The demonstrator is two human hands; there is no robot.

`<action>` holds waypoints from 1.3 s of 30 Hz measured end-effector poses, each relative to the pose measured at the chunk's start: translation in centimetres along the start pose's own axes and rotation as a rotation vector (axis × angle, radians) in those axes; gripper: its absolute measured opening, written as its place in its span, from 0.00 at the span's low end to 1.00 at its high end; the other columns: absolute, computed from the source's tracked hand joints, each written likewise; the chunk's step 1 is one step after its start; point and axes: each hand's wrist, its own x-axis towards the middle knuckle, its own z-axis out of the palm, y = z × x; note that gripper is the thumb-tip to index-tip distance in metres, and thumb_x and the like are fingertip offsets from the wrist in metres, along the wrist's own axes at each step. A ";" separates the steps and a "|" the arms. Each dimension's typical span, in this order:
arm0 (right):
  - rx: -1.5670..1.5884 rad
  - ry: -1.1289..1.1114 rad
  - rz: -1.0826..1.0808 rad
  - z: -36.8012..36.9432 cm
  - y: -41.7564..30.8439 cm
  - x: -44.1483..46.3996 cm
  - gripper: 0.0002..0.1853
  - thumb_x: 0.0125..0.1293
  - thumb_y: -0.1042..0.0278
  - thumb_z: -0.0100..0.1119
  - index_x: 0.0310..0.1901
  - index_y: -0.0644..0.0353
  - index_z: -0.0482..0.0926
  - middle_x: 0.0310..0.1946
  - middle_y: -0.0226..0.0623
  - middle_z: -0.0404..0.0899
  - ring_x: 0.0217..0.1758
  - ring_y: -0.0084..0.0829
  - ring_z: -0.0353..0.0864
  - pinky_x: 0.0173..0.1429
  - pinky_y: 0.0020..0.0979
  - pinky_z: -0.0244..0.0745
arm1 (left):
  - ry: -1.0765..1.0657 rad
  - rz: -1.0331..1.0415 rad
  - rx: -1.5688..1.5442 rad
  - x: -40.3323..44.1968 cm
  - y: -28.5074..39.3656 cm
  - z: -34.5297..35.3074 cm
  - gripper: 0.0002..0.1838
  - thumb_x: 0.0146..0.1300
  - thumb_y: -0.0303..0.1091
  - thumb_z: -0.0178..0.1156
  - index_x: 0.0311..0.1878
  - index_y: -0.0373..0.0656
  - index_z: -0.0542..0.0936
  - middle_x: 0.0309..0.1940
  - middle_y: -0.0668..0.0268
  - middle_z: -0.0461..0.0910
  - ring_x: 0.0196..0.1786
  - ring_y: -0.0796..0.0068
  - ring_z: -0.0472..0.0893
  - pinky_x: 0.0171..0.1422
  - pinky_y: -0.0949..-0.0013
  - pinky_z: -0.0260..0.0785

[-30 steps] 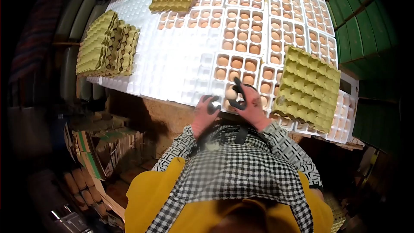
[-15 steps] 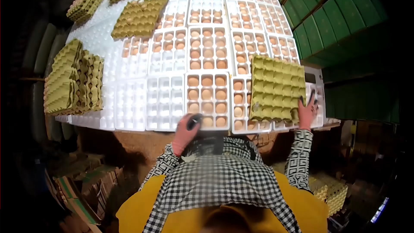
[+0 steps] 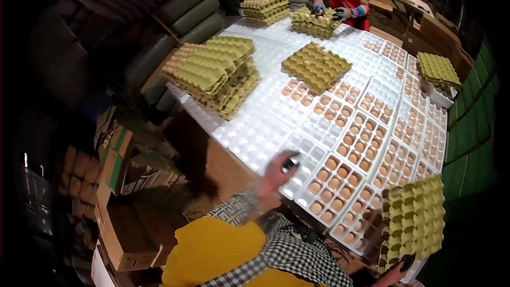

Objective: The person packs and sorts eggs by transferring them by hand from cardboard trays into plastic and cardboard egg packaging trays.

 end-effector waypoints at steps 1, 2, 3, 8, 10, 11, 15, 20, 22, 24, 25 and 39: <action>-0.200 0.040 -0.135 1.6 3.5 -0.6 0.25 0.75 0.65 0.50 0.72 0.46 0.63 0.71 0.45 0.64 0.70 0.44 0.69 0.74 0.59 0.55 | 0.185 -0.080 0.005 1.0 -0.2 -3.2 0.19 0.64 0.26 0.63 0.59 0.40 0.78 0.47 0.65 0.81 0.45 0.81 0.80 0.50 0.73 0.74; -0.406 0.086 -0.267 2.7 6.5 -1.6 0.22 0.77 0.64 0.47 0.70 0.49 0.66 0.70 0.46 0.65 0.69 0.38 0.70 0.74 0.56 0.58 | 0.436 -0.126 -0.025 2.1 0.3 -6.2 0.20 0.61 0.27 0.67 0.58 0.41 0.78 0.44 0.64 0.80 0.40 0.79 0.80 0.45 0.74 0.74; -0.722 0.080 -0.544 3.1 7.6 -2.4 0.19 0.77 0.62 0.45 0.66 0.54 0.70 0.63 0.47 0.72 0.63 0.40 0.75 0.68 0.52 0.66 | 0.681 -0.074 -0.138 3.5 -2.5 -9.5 0.19 0.64 0.28 0.66 0.58 0.40 0.77 0.42 0.66 0.81 0.41 0.81 0.78 0.47 0.75 0.72; -0.889 -0.303 0.266 5.4 -8.2 -7.1 0.31 0.75 0.42 0.42 0.60 0.64 0.76 0.44 0.61 0.82 0.52 0.56 0.81 0.57 0.48 0.77 | 0.987 -0.447 -0.650 11.9 -7.9 -28.9 0.21 0.65 0.58 0.62 0.43 0.48 0.78 0.31 0.74 0.74 0.32 0.81 0.75 0.35 0.73 0.68; -0.594 0.146 0.116 8.8 -6.9 -7.6 0.29 0.66 0.50 0.61 0.62 0.62 0.75 0.58 0.51 0.78 0.59 0.49 0.77 0.63 0.42 0.71 | 0.619 -0.370 -0.535 14.2 -10.8 -33.2 0.26 0.63 0.60 0.62 0.50 0.47 0.78 0.38 0.69 0.79 0.39 0.74 0.79 0.41 0.67 0.74; -0.678 0.119 0.092 9.6 -9.1 -8.6 0.29 0.66 0.48 0.60 0.61 0.60 0.76 0.57 0.47 0.79 0.58 0.46 0.78 0.63 0.41 0.71 | 0.464 -0.320 -0.540 15.6 -11.5 -34.4 0.29 0.63 0.61 0.62 0.54 0.46 0.77 0.43 0.66 0.81 0.43 0.70 0.81 0.44 0.65 0.76; -0.554 0.033 0.169 11.6 -19.5 -10.6 0.24 0.63 0.50 0.63 0.56 0.55 0.79 0.48 0.42 0.84 0.51 0.42 0.82 0.58 0.39 0.75 | 0.359 -0.351 -0.824 17.6 -14.9 -36.9 0.23 0.68 0.47 0.60 0.61 0.44 0.75 0.56 0.61 0.79 0.56 0.63 0.80 0.58 0.57 0.76; 0.238 -0.142 0.067 13.7 -27.8 -15.1 0.31 0.59 0.70 0.67 0.65 0.60 0.72 0.57 0.42 0.79 0.59 0.29 0.78 0.64 0.29 0.70 | 0.419 -0.064 -0.446 12.3 -9.4 -36.0 0.23 0.70 0.37 0.54 0.61 0.29 0.74 0.56 0.58 0.78 0.57 0.65 0.77 0.65 0.59 0.67; 0.840 -0.350 -0.059 15.3 -29.8 -14.1 0.41 0.60 0.67 0.68 0.74 0.59 0.60 0.67 0.37 0.69 0.68 0.29 0.70 0.69 0.28 0.66 | 0.407 -0.041 -0.503 12.3 -9.3 -35.3 0.22 0.70 0.34 0.51 0.60 0.27 0.73 0.56 0.59 0.76 0.55 0.68 0.76 0.63 0.63 0.67; 0.986 -0.463 -0.072 15.7 -33.6 -13.3 0.43 0.66 0.61 0.66 0.78 0.53 0.52 0.71 0.36 0.63 0.69 0.25 0.67 0.67 0.25 0.66 | 0.374 -0.023 -0.339 12.6 -8.8 -33.5 0.21 0.69 0.32 0.50 0.61 0.28 0.73 0.56 0.58 0.76 0.56 0.67 0.76 0.62 0.66 0.68; 1.122 -0.505 -0.039 15.4 -36.0 -13.3 0.43 0.67 0.61 0.65 0.78 0.50 0.51 0.71 0.36 0.63 0.68 0.23 0.65 0.64 0.23 0.66 | 0.367 -0.066 -0.532 12.5 -7.9 -31.5 0.21 0.68 0.30 0.51 0.62 0.29 0.73 0.56 0.57 0.75 0.56 0.67 0.76 0.61 0.66 0.69; 1.242 0.320 0.330 5.9 -20.3 -10.6 0.19 0.72 0.62 0.53 0.59 0.64 0.72 0.48 0.39 0.80 0.41 0.31 0.84 0.43 0.32 0.82 | -0.781 0.119 -0.709 14.8 11.9 1.8 0.26 0.74 0.39 0.53 0.69 0.34 0.69 0.59 0.56 0.77 0.59 0.67 0.79 0.64 0.65 0.70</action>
